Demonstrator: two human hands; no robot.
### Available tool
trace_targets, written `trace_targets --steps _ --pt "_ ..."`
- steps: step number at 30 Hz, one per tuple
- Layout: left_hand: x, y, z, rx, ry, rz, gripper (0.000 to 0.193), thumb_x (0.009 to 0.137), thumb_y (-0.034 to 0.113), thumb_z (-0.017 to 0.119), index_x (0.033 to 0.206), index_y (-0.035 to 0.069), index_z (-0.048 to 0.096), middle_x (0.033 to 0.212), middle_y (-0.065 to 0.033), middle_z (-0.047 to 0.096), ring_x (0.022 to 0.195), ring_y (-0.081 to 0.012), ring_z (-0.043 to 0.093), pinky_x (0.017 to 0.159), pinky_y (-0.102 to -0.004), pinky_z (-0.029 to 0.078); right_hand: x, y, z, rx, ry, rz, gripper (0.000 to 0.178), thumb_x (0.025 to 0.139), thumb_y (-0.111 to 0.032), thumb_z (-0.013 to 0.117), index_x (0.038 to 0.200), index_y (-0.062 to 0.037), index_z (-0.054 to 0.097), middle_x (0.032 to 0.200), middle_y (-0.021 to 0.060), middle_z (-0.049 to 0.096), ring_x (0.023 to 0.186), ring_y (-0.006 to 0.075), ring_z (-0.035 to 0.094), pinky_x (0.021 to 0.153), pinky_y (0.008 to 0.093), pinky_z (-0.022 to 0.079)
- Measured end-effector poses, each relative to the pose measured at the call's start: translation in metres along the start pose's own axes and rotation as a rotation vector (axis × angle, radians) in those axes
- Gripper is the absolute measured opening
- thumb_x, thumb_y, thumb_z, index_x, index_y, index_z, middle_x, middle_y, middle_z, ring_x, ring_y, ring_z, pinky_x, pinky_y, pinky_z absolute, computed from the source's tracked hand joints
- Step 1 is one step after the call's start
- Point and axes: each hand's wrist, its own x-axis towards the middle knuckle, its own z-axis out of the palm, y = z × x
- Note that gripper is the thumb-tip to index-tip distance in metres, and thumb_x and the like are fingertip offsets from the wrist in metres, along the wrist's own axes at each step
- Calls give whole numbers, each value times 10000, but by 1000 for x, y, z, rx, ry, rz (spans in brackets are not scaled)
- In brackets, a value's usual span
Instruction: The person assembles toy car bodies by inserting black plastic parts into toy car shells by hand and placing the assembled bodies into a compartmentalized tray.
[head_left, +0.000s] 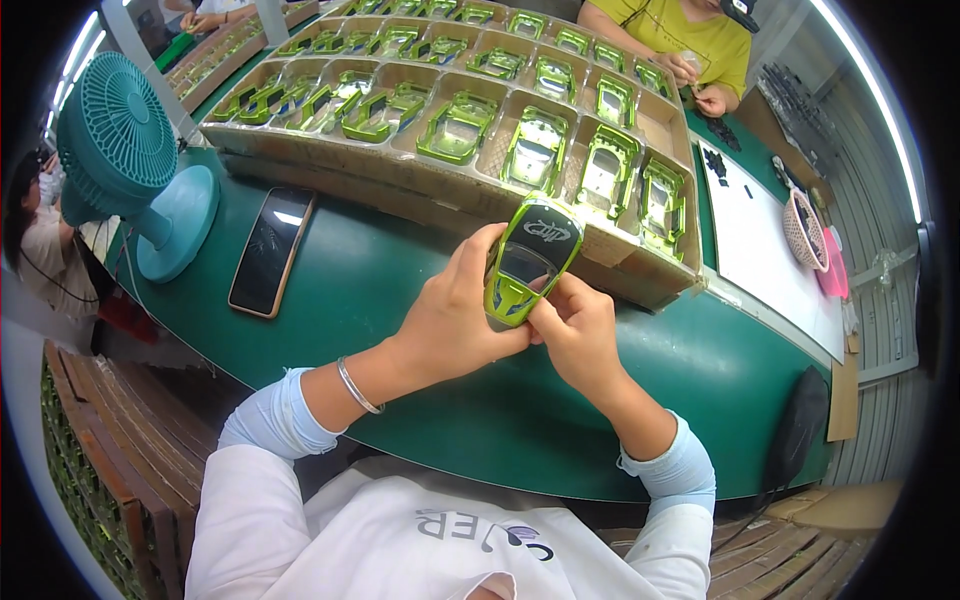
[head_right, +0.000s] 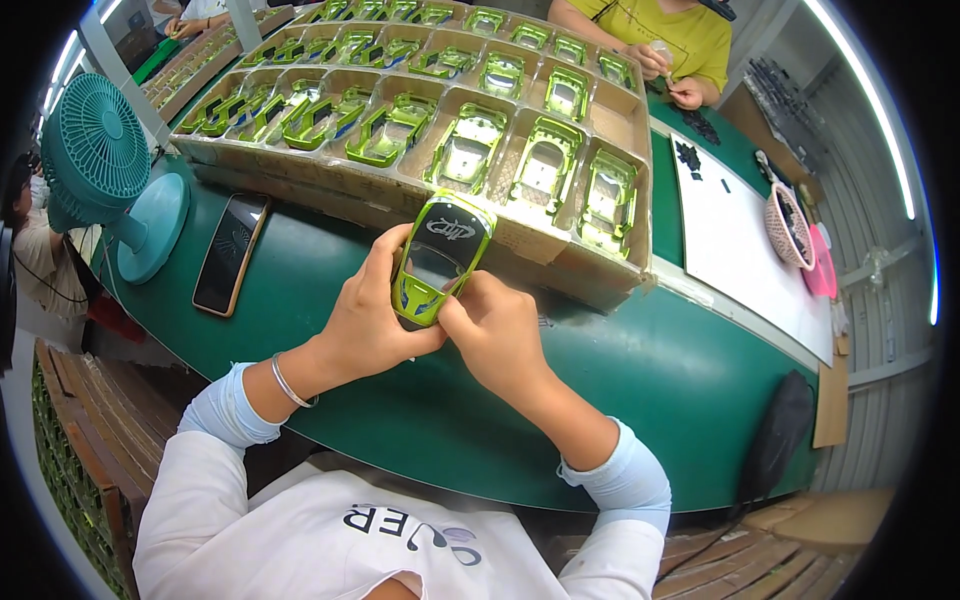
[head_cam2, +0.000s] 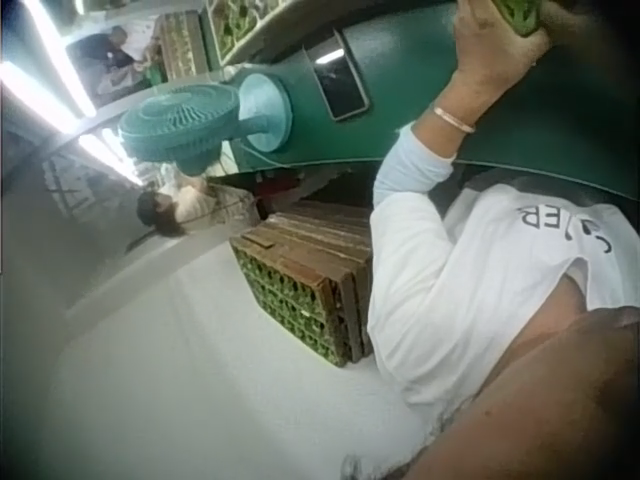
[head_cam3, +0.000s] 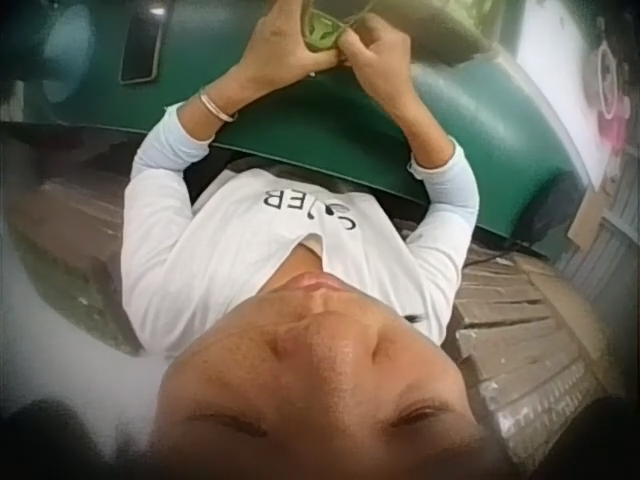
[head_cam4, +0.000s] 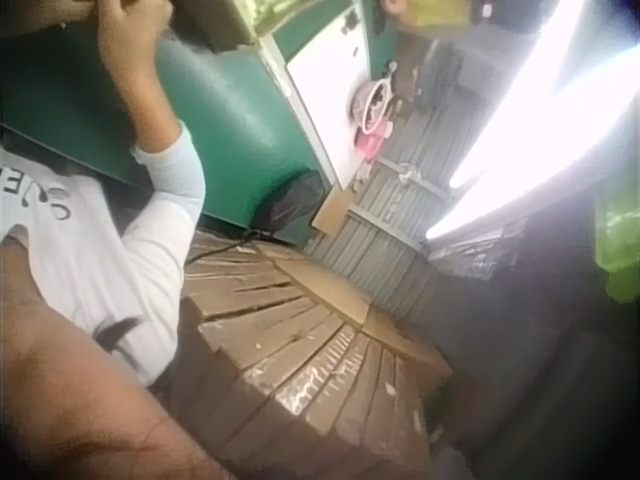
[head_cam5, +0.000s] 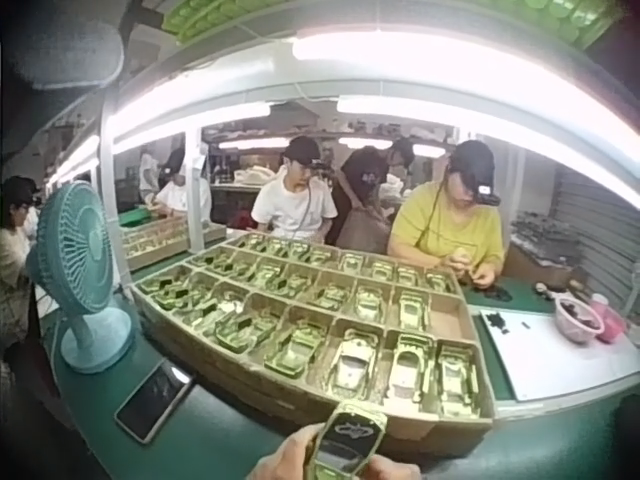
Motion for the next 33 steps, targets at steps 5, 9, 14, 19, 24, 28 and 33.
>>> trace_targets --steps 5,9,14,19,24,28,33 --pt "3 -3 -1 80 -29 -4 779 591 201 718 1200 30 263 1065 -193 463 895 -344 536 708 -379 473 5 -6 -9 -360 -125 -40 245 753 -200 506 712 37 551 601 199 555 525 351 544 508 371 451" --pt "1 -5 -1 71 -21 41 781 597 175 714 1208 37 246 1079 -200 459 874 -347 546 680 -383 478 1 1 -7 -556 17 -298 217 750 -174 526 638 11 509 549 172 530 474 330 523 457 389 431" --pt "-2 -4 5 46 22 41 786 605 159 707 1216 38 228 1012 -207 499 797 -358 568 649 -394 480 3 3 -9 -718 103 -479 201 735 -146 546 591 -30 467 511 126 510 427 284 506 408 368 413" --pt "-5 -2 6 36 47 34 792 612 152 700 1222 35 209 938 -216 527 761 -367 576 637 -401 478 7 -4 -14 -907 172 -589 201 701 -121 563 560 -68 430 468 71 462 390 225 480 380 324 393" --pt "-4 2 6 18 11 -33 789 612 134 688 1220 30 196 933 -234 523 779 -381 566 649 -414 468 7 1 -12 -907 192 -673 205 687 -97 558 548 -70 409 472 57 453 403 218 487 382 321 392" --pt "-1 -5 4 -4 -8 -64 778 622 139 687 1216 26 196 937 -216 531 798 -337 580 695 -380 466 10 -5 -19 -568 20 -360 180 748 -140 569 651 -9 490 541 77 499 463 157 509 436 280 420" --pt "1 -6 0 -536 -23 -177 768 646 157 694 1213 25 193 1011 -123 501 934 -185 526 784 -305 432 16 -11 -35 528 -432 235 267 801 -206 584 939 14 520 737 19 546 584 83 513 491 222 434"
